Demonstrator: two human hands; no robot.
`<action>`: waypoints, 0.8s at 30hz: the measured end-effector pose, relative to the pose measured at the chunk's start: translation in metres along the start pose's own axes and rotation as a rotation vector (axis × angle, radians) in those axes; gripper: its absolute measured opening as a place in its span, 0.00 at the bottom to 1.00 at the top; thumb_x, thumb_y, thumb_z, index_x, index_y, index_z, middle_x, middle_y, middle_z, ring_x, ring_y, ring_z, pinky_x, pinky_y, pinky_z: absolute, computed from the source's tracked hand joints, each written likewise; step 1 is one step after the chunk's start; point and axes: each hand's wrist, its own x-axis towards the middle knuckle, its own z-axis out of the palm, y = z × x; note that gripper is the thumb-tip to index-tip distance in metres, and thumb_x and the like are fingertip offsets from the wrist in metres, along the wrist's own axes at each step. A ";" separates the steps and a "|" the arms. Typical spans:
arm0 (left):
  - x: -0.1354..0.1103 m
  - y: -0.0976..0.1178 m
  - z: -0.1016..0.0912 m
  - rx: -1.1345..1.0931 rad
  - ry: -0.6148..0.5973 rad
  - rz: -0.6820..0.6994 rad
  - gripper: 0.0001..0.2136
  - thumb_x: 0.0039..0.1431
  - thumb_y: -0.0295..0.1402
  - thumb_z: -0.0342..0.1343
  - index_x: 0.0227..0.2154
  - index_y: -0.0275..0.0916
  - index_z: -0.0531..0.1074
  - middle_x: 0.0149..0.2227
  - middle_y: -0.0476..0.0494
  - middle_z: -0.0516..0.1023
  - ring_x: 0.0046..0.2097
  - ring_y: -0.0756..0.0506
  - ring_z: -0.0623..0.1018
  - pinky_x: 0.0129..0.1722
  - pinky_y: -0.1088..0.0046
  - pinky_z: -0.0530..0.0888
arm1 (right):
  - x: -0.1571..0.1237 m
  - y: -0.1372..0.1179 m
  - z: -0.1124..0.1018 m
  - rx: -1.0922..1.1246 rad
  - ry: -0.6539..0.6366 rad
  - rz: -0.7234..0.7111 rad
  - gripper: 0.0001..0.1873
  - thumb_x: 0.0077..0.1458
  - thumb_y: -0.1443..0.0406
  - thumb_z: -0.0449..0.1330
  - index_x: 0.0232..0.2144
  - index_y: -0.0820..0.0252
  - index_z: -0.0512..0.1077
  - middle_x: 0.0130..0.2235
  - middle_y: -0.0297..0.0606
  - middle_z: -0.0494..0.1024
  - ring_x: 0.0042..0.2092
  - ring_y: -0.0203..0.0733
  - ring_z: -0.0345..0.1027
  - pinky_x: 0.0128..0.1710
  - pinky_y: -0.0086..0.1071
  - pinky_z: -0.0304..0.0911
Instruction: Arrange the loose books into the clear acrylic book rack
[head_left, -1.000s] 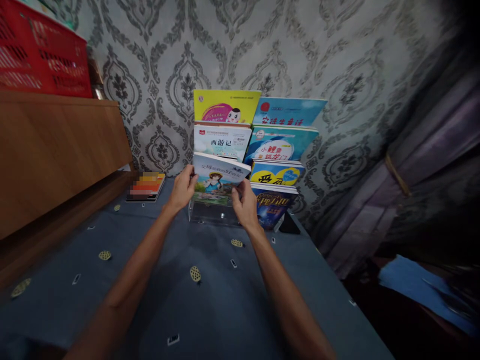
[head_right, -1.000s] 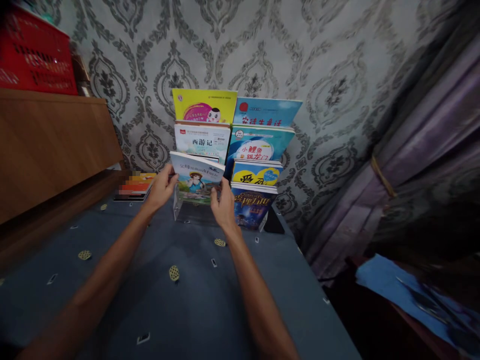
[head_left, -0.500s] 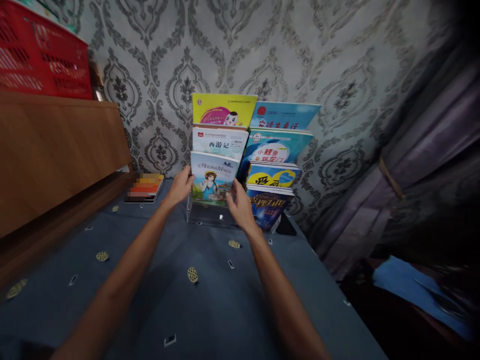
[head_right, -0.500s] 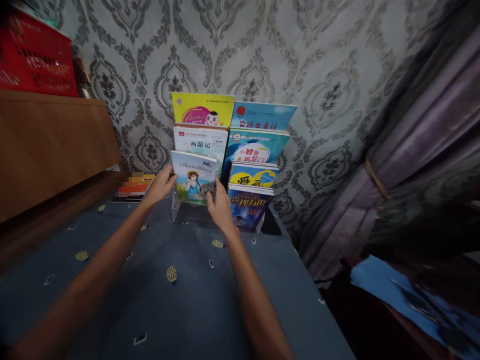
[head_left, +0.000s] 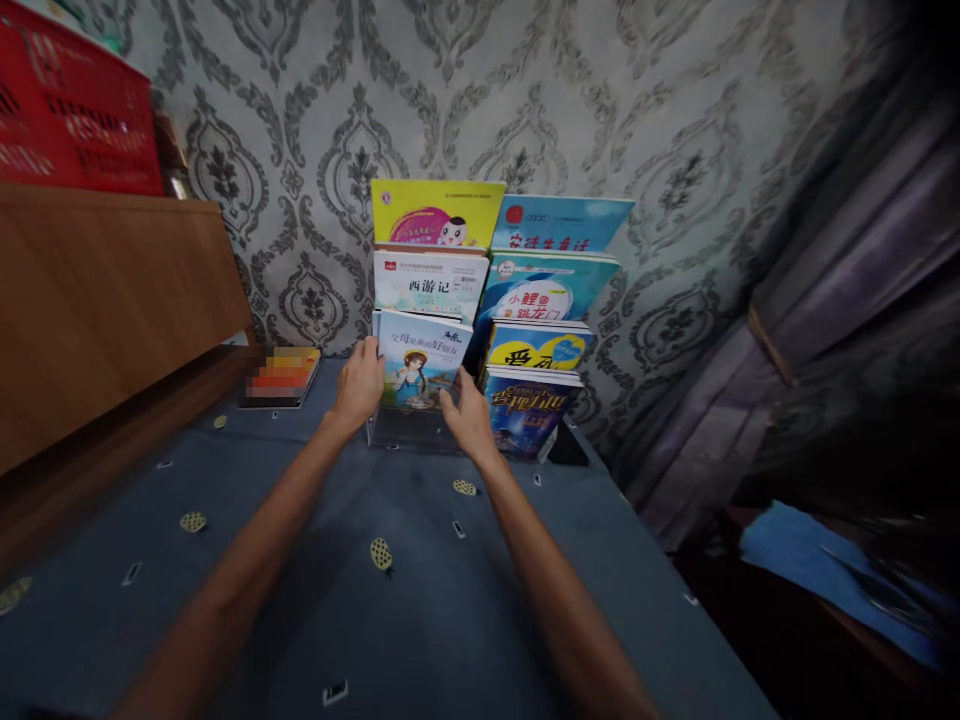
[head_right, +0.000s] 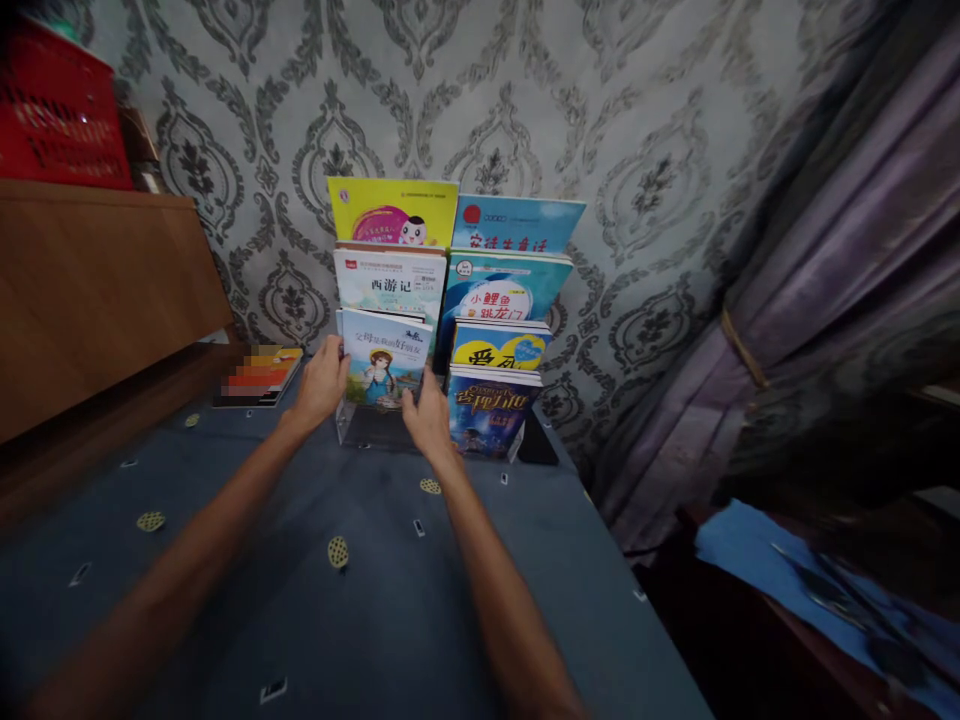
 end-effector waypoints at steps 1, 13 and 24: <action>-0.001 0.000 0.000 0.010 0.006 -0.008 0.06 0.67 0.28 0.46 0.44 0.37 0.63 0.46 0.36 0.73 0.48 0.40 0.76 0.47 0.66 0.72 | -0.001 -0.001 0.001 0.005 -0.008 0.019 0.31 0.59 0.64 0.54 0.64 0.62 0.58 0.55 0.49 0.76 0.56 0.53 0.71 0.56 0.49 0.66; -0.004 -0.009 0.011 -0.016 0.025 -0.043 0.07 0.65 0.27 0.46 0.42 0.37 0.67 0.43 0.37 0.75 0.47 0.40 0.75 0.47 0.66 0.71 | -0.004 -0.004 0.009 -0.111 0.035 0.043 0.30 0.57 0.64 0.54 0.61 0.68 0.64 0.55 0.52 0.76 0.56 0.55 0.71 0.57 0.47 0.66; -0.008 -0.010 0.016 0.015 0.014 -0.078 0.07 0.65 0.27 0.45 0.39 0.37 0.67 0.42 0.37 0.73 0.46 0.39 0.74 0.46 0.65 0.71 | -0.003 -0.001 0.011 -0.085 0.038 0.053 0.30 0.56 0.63 0.53 0.61 0.66 0.65 0.55 0.51 0.75 0.58 0.55 0.69 0.58 0.48 0.65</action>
